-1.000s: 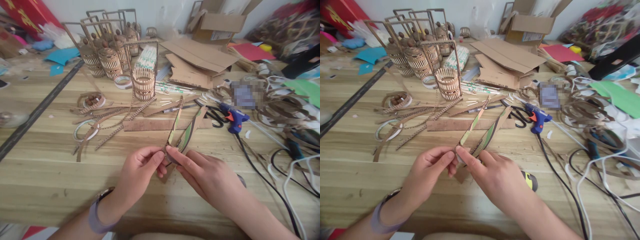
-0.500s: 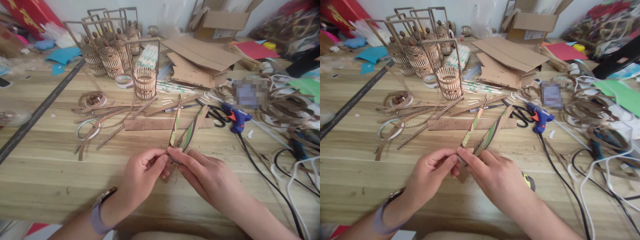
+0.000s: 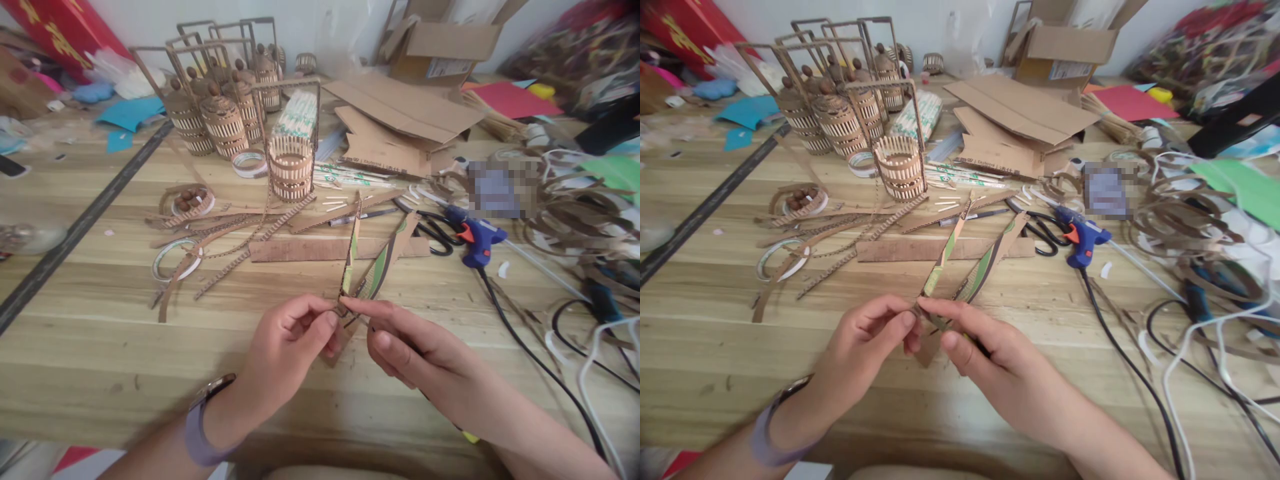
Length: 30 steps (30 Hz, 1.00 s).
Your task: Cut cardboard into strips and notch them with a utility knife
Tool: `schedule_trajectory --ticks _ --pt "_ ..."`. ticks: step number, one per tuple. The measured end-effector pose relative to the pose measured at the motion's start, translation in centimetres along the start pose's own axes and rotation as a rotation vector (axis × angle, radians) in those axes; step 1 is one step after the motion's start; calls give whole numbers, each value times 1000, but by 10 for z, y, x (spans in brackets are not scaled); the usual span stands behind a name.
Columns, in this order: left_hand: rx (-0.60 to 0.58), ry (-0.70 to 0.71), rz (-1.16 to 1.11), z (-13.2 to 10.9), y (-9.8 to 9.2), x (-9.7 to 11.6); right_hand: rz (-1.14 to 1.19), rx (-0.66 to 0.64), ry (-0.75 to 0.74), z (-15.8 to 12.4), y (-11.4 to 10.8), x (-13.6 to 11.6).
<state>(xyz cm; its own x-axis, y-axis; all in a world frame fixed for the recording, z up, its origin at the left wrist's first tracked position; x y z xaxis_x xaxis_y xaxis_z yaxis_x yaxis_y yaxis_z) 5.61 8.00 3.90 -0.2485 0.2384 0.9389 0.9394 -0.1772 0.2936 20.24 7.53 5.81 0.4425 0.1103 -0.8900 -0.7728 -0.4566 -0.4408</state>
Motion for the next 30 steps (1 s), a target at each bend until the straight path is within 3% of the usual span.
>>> schedule_trajectory --ticks 8,19,30 --pt "-14 -15 78 -1 0 -3 -30 -12 -4 2 3 -1" --pt "-3 -19 22 -1 2 -3 417 -132 83 1 10 13" --pt "-11 28 229 -4 -1 -2 417 -189 108 -1 16 15"
Point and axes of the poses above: each hand's wrist, its own z-axis towards the middle knuckle, its own y-axis out of the palm, x = y × z, the point moved 7 cm from there along z, towards the middle knuckle, and after that the axes turned 7 degrees about -z, right-handed, at the moved point
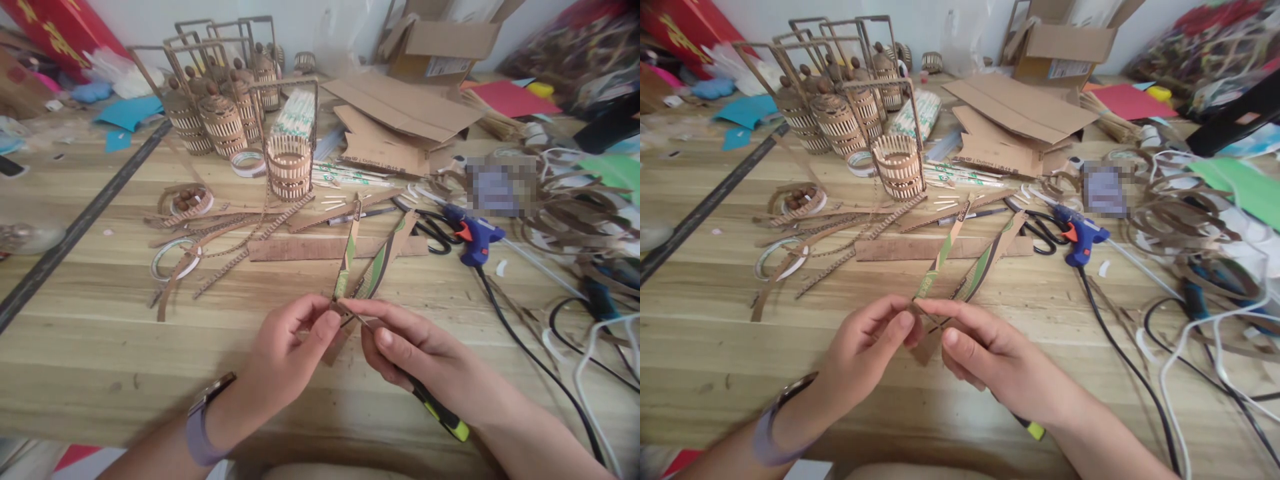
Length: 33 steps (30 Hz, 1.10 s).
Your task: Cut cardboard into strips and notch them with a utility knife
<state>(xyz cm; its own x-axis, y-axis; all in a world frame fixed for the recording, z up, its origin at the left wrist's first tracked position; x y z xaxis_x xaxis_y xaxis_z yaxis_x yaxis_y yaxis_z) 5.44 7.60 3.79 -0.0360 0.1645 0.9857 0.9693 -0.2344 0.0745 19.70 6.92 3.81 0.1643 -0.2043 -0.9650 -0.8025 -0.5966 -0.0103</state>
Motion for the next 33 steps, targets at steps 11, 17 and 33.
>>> schedule_trajectory --ticks 11,17,33 --pt "4 51 73 1 -1 4 459 -122 149 1 5 13" --pt "25 26 70 1 -1 3 343 -26 62 0 -4 9" --pt "147 5 43 6 -11 -4 -1031 78 -73 -8 -29 -10"
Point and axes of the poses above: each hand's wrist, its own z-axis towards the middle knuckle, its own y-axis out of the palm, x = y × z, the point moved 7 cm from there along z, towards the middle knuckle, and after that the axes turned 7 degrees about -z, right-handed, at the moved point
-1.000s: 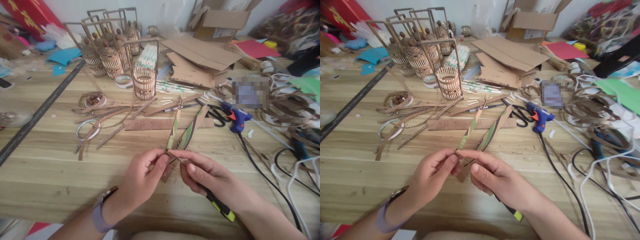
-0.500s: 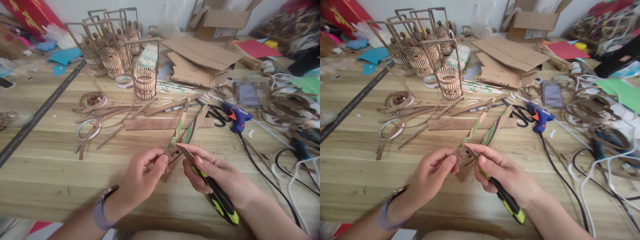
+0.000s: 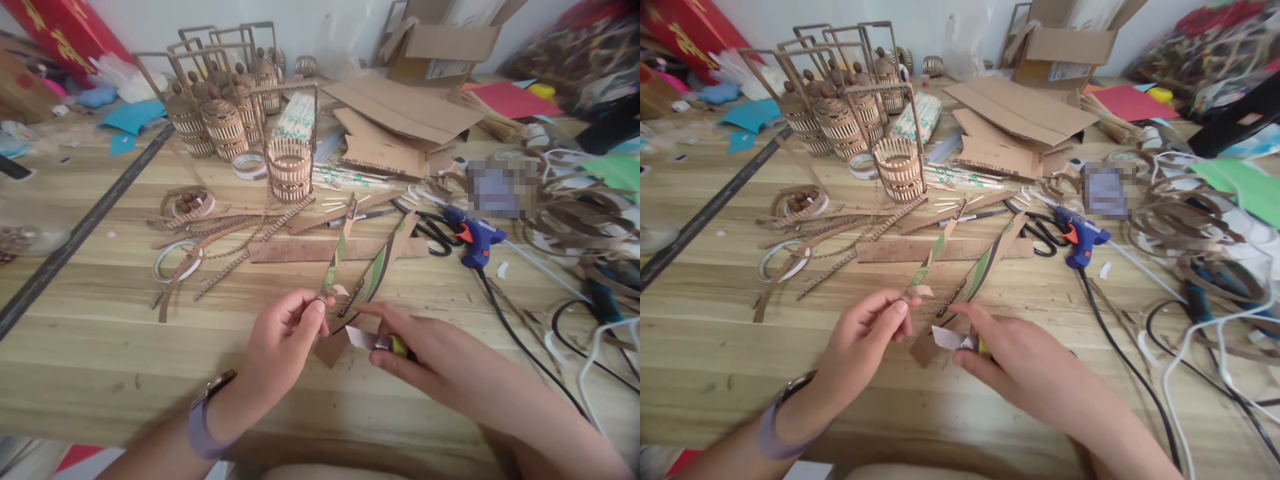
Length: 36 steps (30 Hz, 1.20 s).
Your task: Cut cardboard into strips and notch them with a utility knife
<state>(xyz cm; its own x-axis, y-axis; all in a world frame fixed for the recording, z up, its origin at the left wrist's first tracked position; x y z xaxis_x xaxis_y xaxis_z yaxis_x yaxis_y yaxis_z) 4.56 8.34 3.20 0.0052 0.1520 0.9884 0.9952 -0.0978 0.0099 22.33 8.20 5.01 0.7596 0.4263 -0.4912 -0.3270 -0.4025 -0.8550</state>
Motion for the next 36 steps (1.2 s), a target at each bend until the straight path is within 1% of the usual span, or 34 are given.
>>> schedule_trajectory --ticks 1,2,4,6,7,9,11,13,15,20,22,25,28,33,36 --pt "-8 6 22 0 1 0 -38 24 -23 0 -1 -2" --pt "-16 13 59 -1 2 0 -68 84 -33 1 -4 -4" --pt "-35 54 169 -3 4 3 -97 263 -32 1 -14 -9" --pt "-54 147 307 -5 8 10 -112 430 -50 1 -22 -16" --pt "-64 209 377 -7 10 14 -122 479 -75 0 -24 -21" --pt "-92 339 495 -11 15 21 -145 534 -135 0 -23 -30" --pt "-123 429 576 -15 20 23 -142 559 -155 1 -19 -35" --pt "-145 473 621 -18 23 22 -119 575 -150 1 -16 -35" --pt "-157 483 626 -20 24 21 -88 594 -154 0 -14 -35" --pt "-168 440 539 -17 22 19 -28 657 -230 -3 -15 -41" --pt "-176 452 505 -16 22 21 -21 672 -254 -3 -15 -44" --pt "-182 543 476 -18 22 27 -7 666 -267 -3 -15 -46" --pt "-170 623 501 -21 23 30 25 651 -265 -2 -14 -46" --pt "-165 699 507 -26 25 35 54 645 -248 -2 -18 -47" --pt "-178 716 497 -26 25 38 73 623 -217 -2 -20 -44"
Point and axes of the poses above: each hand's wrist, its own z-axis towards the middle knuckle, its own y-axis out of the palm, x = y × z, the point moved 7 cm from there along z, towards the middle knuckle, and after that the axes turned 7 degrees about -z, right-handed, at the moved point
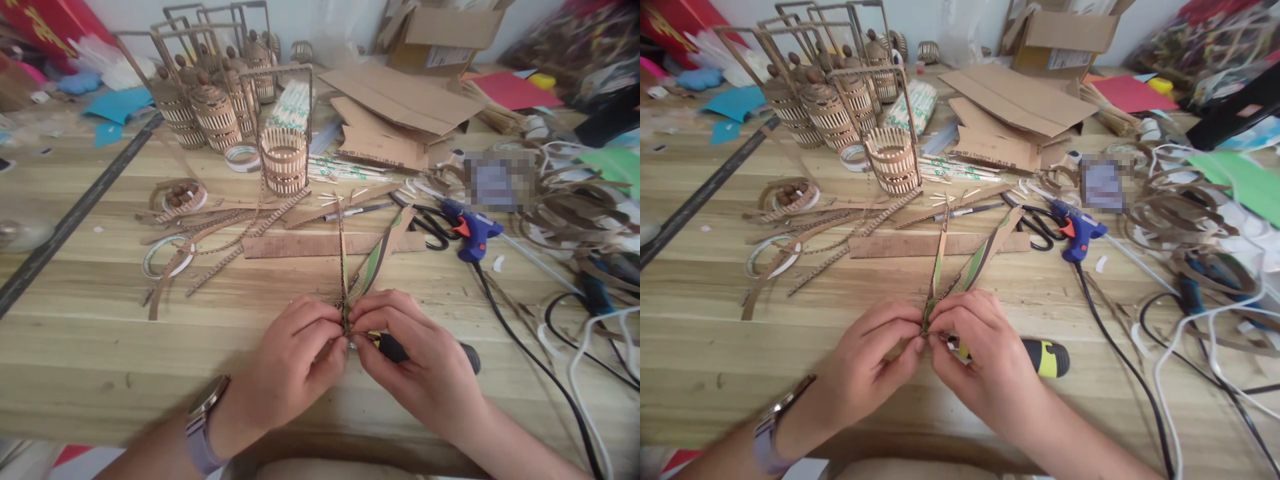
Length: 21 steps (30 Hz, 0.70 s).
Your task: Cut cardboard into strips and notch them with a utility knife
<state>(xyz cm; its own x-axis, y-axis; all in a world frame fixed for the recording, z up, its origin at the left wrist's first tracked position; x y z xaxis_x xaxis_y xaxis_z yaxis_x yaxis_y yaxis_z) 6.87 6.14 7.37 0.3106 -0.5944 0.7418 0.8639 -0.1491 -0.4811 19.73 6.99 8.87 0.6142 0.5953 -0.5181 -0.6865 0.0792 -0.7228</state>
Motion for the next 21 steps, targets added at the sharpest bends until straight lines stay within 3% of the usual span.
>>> schedule_trajectory --ticks 9,12,14,17,21 --pt "6 -51 -76 0 0 -3 70 -35 78 0 0 8" --pt "13 -175 -138 0 -2 -12 11 -28 61 0 -2 10" --pt "52 -335 -213 -2 -5 -24 -94 -48 57 -2 -4 14" --pt "181 -597 -449 -8 -9 -47 -301 -250 14 -10 8 23" --pt "341 -727 -863 -11 -5 -61 -521 -516 -31 -24 28 38"
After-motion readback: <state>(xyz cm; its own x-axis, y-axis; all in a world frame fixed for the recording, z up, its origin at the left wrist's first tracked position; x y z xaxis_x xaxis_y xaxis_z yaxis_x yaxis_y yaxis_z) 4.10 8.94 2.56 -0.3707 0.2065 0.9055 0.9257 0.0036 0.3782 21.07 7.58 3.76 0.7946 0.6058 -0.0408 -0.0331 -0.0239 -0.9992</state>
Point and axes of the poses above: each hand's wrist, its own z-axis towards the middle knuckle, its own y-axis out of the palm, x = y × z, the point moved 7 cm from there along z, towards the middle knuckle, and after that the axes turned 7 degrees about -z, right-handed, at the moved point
